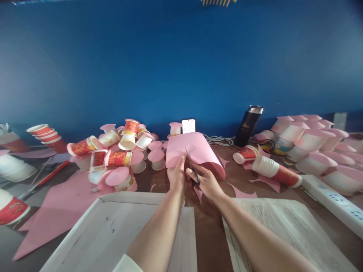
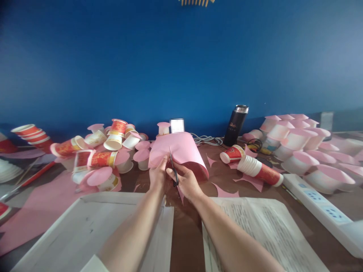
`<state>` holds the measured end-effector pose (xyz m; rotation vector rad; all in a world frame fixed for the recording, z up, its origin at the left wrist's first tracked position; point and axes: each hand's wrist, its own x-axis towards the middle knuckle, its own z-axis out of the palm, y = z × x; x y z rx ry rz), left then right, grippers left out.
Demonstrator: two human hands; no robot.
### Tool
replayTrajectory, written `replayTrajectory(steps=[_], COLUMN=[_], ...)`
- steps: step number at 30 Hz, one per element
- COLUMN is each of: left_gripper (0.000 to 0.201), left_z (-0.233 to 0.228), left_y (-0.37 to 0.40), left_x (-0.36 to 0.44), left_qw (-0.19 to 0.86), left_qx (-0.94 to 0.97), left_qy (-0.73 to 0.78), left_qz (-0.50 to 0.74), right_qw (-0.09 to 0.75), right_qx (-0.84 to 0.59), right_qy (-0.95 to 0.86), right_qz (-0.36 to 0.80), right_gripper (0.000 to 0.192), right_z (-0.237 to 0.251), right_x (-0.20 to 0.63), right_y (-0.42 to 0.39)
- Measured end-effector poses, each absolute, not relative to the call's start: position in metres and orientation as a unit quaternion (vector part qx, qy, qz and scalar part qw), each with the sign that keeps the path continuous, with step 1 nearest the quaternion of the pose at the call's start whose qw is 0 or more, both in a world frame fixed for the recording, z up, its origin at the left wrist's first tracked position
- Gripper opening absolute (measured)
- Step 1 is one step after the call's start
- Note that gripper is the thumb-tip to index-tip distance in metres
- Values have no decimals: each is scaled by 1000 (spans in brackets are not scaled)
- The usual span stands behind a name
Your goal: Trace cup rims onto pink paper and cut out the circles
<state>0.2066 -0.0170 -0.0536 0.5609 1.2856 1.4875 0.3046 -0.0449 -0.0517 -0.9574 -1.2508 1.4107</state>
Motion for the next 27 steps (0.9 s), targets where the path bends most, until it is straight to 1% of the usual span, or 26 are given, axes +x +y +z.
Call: replayTrajectory(steps=[7, 12, 16, 20, 27], left_gripper=[47, 41, 38, 40, 39], left_z=[-57, -61, -64, -66, -64], left_y=[-12, -6, -3, -3, -5], left_x=[203, 201, 201, 201, 202], left_qw=[520, 501, 506, 515, 522], left_qx=[237, 242, 238, 241, 234], left_qy=[553, 535, 508, 498, 489], left_qz=[605, 636, 655, 654, 659], right_qw=[482, 474, 477, 473, 454], right_qx=[-412, -412, -411, -426, -457], right_qy=[-490, -490, -481, -483, -516], right_qz=[598, 604, 610, 602, 564], right_gripper=[50, 43, 43, 45, 46], right_z=[-58, -58, -64, -67, -55], right_x=[308, 312, 314, 315, 318], right_y=[-41, -39, -37, -36, -40])
